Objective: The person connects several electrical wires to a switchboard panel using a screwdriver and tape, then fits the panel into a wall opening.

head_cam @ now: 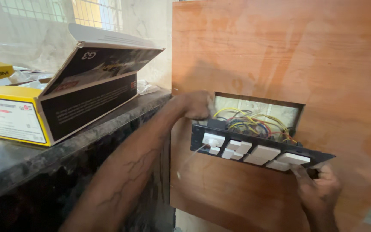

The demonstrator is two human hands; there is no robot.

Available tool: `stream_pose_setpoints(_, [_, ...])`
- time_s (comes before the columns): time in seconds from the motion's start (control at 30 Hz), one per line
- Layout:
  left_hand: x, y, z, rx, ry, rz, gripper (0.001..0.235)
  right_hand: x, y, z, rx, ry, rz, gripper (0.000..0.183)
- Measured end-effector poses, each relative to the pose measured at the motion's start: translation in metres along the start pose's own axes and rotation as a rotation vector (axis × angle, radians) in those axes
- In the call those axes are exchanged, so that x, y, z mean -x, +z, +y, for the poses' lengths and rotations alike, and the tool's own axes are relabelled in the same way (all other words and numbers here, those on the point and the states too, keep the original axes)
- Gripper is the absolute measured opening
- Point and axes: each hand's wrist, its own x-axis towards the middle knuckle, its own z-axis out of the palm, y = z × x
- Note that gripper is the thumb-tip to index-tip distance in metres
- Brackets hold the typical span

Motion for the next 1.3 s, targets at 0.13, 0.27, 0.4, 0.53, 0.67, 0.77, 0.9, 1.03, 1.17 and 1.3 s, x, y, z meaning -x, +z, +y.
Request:
stream_pose_setpoints(0.13, [-0.058,0.019,-0.018,-0.326,0.193,0.000,0.022,-0.001,0.001,-0.008,0.013,0.049,-0.025,0.023])
stream_pose_setpoints(0.27, [-0.091,0.032,-0.009,-0.590,0.065,-0.018,0.025,-0.001,-0.001,-0.013,0.029,-0.016,-0.041,0.023])
stream_pose_setpoints(0.4, [-0.079,0.021,0.029,-0.362,0.010,-0.113,0.028,0.001,0.008,-0.004,-0.088,0.088,0.003,0.019])
stream_pose_setpoints(0.53, [-0.077,0.018,0.078,-0.187,-0.127,-0.376,0.045,-0.001,0.011,-0.005,-0.143,0.044,0.017,0.018])
stream_pose_setpoints(0.67, [-0.070,0.024,0.102,-0.183,0.052,-0.380,0.047,-0.004,0.010,-0.030,0.132,0.069,0.058,0.022])
stream_pose_setpoints(0.77, [-0.047,0.012,0.116,-0.276,-0.074,-0.209,0.060,-0.006,0.008,-0.043,0.105,0.036,0.055,0.020])
stream_pose_setpoints(0.9, [0.035,0.002,0.131,-0.289,-0.198,0.197,0.074,-0.018,0.015,-0.050,-0.002,0.141,0.085,0.020])
stream_pose_setpoints(1.03, [0.108,0.049,0.140,-0.608,0.177,0.641,0.135,-0.034,0.020,-0.078,0.100,0.185,0.098,0.023])
stream_pose_setpoints(1.17, [0.109,0.075,0.123,-0.714,0.026,0.477,0.142,-0.060,0.028,-0.121,0.151,0.241,0.051,0.024])
stream_pose_setpoints(1.3, [0.090,0.061,0.107,-0.708,0.128,0.523,0.140,-0.078,0.028,-0.134,0.133,0.189,0.050,0.024])
